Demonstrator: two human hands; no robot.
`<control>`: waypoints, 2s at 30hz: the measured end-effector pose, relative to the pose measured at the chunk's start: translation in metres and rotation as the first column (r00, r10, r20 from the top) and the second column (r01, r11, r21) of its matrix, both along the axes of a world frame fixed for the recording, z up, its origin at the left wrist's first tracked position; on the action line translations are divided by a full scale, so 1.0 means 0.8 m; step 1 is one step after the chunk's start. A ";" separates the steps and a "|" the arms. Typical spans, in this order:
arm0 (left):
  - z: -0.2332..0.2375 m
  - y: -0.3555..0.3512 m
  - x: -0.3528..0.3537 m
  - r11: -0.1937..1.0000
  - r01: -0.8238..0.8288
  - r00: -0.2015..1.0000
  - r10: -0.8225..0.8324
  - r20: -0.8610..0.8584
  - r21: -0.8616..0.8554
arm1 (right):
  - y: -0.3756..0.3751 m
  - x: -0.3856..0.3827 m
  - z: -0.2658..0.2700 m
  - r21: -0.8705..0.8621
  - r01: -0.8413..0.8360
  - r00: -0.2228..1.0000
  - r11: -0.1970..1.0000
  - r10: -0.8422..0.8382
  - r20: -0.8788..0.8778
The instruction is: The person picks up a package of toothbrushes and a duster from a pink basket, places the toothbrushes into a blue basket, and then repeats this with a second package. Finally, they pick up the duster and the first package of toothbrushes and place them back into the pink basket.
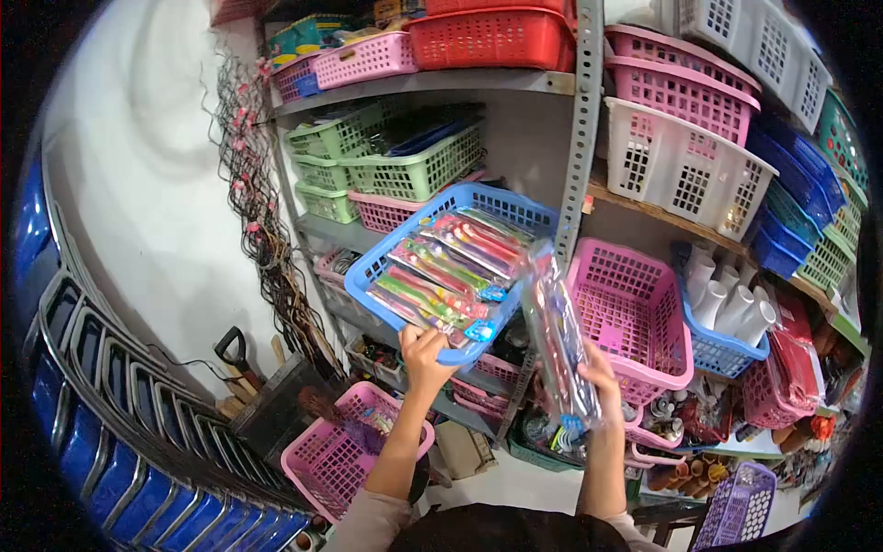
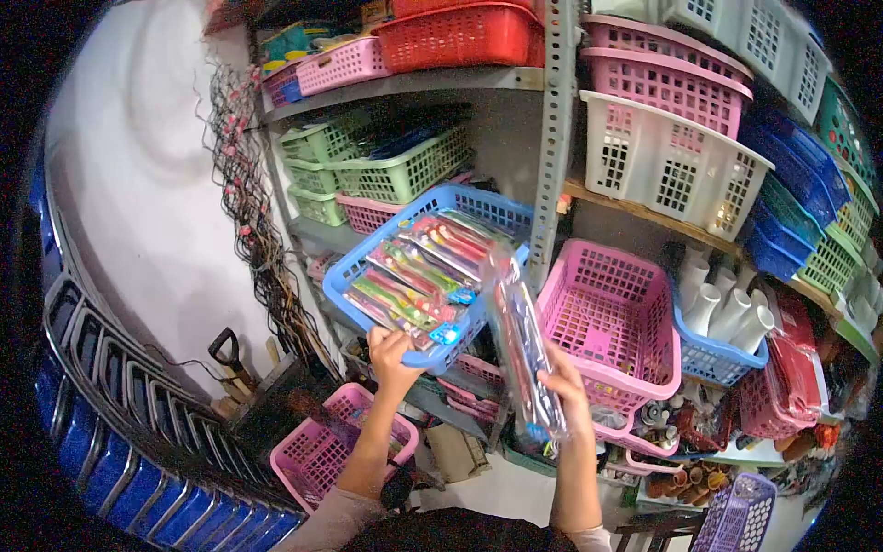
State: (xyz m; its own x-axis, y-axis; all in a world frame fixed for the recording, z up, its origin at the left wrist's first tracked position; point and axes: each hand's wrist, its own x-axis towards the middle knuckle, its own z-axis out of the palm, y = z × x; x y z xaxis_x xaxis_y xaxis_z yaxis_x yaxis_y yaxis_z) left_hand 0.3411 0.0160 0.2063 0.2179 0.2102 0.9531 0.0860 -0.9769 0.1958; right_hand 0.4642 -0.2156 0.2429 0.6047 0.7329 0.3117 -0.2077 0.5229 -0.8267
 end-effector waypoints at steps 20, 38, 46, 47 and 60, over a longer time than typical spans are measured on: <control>-0.020 0.004 -0.036 0.999 0.015 1.000 -0.015 0.006 -0.037 | 0.281 0.178 0.094 -0.052 0.611 -0.234 0.790 0.243 0.942; 0.038 0.012 -0.018 0.998 0.054 0.999 -0.053 0.010 -0.019 | 0.175 -0.023 0.084 0.177 0.231 -0.207 0.957 -0.129 0.970; 0.069 0.007 0.043 0.988 0.153 0.983 -0.152 -0.106 -0.004 | 0.159 -0.002 0.055 0.161 0.460 -0.131 0.873 -0.113 0.985; 0.066 0.010 0.054 0.982 0.187 0.972 -0.186 -0.146 -0.007 | 0.161 0.011 0.052 0.163 0.469 -0.129 0.868 -0.115 0.985; 0.062 0.050 0.164 0.961 0.276 0.901 -0.245 -0.358 0.037 | 0.190 0.106 0.044 0.023 0.810 -0.086 0.585 0.080 0.993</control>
